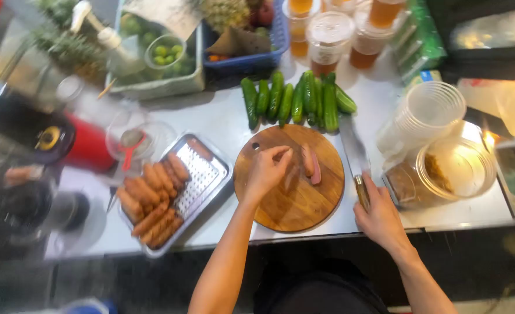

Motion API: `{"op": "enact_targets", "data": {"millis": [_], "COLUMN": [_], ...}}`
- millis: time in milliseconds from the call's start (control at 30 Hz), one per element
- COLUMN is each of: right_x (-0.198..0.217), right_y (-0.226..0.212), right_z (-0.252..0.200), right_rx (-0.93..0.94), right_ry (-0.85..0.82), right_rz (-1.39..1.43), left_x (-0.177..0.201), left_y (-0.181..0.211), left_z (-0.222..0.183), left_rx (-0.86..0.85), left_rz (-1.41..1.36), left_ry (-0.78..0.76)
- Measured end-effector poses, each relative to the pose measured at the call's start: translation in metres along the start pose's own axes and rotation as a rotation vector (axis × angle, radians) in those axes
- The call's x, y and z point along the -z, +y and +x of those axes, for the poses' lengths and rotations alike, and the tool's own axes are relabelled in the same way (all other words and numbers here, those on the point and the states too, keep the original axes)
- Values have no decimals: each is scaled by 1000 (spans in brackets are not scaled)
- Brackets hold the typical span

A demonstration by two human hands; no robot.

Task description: Slice cucumbers and processed meat on a wooden cutting board using a kitchen knife.

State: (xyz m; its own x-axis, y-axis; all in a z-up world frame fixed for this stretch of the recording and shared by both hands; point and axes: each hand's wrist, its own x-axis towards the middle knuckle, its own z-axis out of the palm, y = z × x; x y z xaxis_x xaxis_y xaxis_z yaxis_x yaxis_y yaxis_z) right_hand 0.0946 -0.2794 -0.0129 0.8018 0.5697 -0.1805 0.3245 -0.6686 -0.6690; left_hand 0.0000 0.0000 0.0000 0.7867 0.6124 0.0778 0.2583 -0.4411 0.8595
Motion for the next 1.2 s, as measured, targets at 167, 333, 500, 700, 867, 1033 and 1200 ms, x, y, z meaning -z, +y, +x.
{"op": "enact_targets", "data": {"millis": [167,333,500,700,867,1033,1200], "right_x": [-13,-23,-24,-10,2,8,13], "right_y": [-20,-47,-54,-48,-40,-24,-21], "right_z": [-55,-85,-78,-48,-33,-23,-23], "right_rx": [-61,-24,24,109,157,119,101], "right_ry": [101,220,270,280,276,216,154], "right_rz": [19,87,84,90,127,177,215], "left_x": [-14,-19,-61,-93,-98,-70,-43], "left_y": [-18,32,19,36,42,20,-28], "left_z": [19,19,22,38,40,69,136], "left_rx": [-104,-50,48,-42,-87,-50,-77], "left_rz": [79,102,90,13,123,240,493], "left_ry": [-118,-225,-298,-147,-105,-5,188]}}
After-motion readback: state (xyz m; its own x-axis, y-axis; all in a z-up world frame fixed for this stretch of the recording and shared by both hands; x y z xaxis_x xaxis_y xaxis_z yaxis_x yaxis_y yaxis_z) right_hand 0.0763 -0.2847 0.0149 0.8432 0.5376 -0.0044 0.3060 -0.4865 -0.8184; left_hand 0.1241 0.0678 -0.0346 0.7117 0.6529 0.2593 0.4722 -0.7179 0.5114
